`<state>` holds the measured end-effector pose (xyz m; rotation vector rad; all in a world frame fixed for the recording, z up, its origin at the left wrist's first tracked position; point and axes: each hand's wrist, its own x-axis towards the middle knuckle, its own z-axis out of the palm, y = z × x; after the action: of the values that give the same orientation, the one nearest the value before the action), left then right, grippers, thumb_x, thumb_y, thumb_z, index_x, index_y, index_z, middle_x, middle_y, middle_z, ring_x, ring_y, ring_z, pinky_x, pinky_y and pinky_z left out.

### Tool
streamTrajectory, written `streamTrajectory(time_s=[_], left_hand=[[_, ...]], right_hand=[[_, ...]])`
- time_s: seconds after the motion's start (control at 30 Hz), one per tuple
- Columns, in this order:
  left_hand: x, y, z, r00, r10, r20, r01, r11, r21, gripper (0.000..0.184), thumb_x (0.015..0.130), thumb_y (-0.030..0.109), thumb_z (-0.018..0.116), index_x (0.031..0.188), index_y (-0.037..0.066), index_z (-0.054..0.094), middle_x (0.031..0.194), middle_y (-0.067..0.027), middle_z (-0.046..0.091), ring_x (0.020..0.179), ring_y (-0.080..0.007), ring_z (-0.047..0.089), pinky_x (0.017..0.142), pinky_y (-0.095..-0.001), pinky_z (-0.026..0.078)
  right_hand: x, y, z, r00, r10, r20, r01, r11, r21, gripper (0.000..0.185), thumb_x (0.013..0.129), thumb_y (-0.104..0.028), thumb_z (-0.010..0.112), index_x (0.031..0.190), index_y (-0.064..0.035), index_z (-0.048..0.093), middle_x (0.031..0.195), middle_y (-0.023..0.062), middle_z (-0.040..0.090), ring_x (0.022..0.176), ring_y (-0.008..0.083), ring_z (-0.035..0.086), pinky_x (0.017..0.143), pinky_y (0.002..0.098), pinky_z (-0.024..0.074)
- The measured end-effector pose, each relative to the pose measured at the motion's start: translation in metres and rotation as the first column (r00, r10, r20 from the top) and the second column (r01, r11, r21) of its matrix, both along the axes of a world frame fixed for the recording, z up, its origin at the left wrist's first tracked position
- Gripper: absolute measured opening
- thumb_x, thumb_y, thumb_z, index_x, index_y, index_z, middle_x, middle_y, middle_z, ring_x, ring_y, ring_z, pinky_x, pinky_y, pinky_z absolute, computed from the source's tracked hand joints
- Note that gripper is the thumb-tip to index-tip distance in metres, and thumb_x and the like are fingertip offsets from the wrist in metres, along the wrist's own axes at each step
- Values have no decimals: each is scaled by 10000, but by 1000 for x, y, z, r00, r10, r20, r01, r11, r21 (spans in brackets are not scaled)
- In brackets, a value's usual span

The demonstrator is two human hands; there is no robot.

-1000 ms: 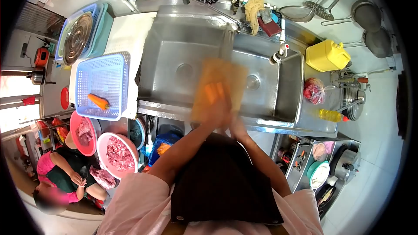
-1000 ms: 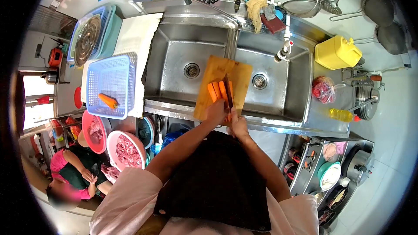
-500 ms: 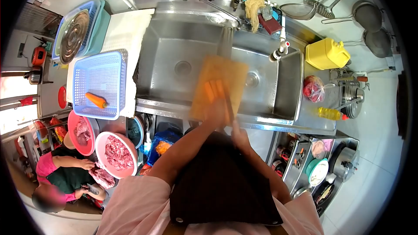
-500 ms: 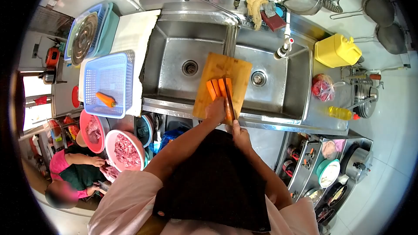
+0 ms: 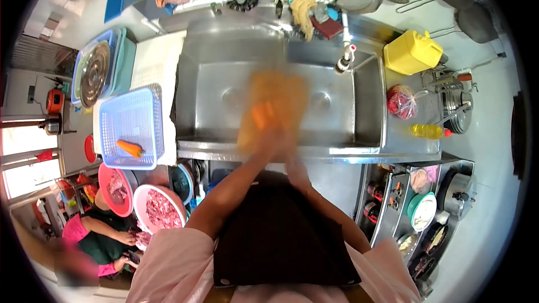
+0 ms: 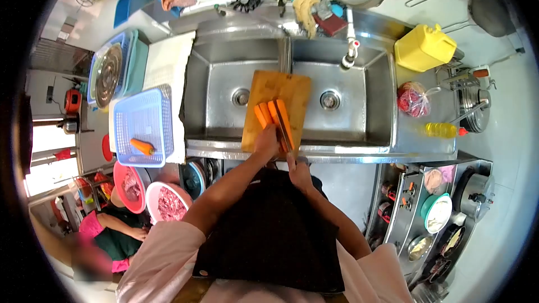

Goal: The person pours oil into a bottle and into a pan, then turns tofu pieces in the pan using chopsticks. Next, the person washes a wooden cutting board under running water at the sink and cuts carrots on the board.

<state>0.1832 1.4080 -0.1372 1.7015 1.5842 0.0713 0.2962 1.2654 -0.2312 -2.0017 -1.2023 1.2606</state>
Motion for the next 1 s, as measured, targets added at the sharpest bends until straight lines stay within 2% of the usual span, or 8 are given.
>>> streamTrajectory(time_s=[0.07,0.13,0.17,0.3,0.5,0.6,0.8,1.0], left_hand=[[-5,-1,-13,995,-57,-76,68,986,152,312,793,104,687,1071,38,562,1050,-186,633,974,-420,631,800,-509,516],[-34,-15,-97,995,-86,41,69,948,311,317,797,103,691,1080,41,563,1038,-184,632,975,-418,623,813,-503,506],[-23,-10,-33,975,79,207,-90,995,47,357,800,141,722,1089,22,550,1044,-187,615,994,-417,592,852,-484,483],[-36,-18,-87,920,332,206,-388,842,376,608,790,275,780,1222,-30,479,1225,-228,507,1119,-402,487,970,-442,425],[-2,6,-81,911,412,-10,-405,901,155,994,717,352,831,1458,-4,273,1375,-235,389,1264,-428,356,1072,-521,304],[1,9,-68,946,319,-50,-314,945,92,1116,697,359,831,1522,17,162,1443,-212,332,1314,-408,325,1078,-545,285],[9,2,-51,938,284,-199,-278,959,57,1158,693,357,810,1565,71,104,1526,-164,252,1396,-378,258,1097,-572,244],[11,-20,-76,935,297,-195,-261,946,192,1143,688,358,811,1563,94,123,1510,-129,289,1350,-385,316,1056,-579,314]], right_hand=[[5,4,-10,992,-33,-118,28,999,-44,639,1024,-518,406,1017,52,694,1026,357,641,1065,497,599,911,514,464],[11,9,15,994,-34,-101,16,985,-174,677,1016,-542,405,891,68,671,827,299,656,889,457,640,832,499,470],[16,9,35,989,-51,-136,25,982,-186,689,1014,-550,403,851,68,659,761,272,645,828,430,642,799,491,472],[36,11,74,967,-151,-206,109,974,-199,743,997,-607,394,636,23,553,551,135,521,560,272,574,575,432,442],[52,2,63,918,-146,-369,33,955,-295,735,975,-647,390,566,-45,497,473,70,454,393,205,464,402,370,361],[62,2,57,873,-194,-448,-7,913,-408,753,970,-661,379,573,-38,522,505,84,491,446,218,504,459,374,413],[75,11,64,995,89,-42,-97,960,-261,767,969,-661,360,837,5,717,780,240,689,843,410,677,813,448,507],[99,13,78,977,211,14,-196,929,-315,716,974,-640,366,1012,-24,729,1011,267,692,1003,461,639,901,481,485]])
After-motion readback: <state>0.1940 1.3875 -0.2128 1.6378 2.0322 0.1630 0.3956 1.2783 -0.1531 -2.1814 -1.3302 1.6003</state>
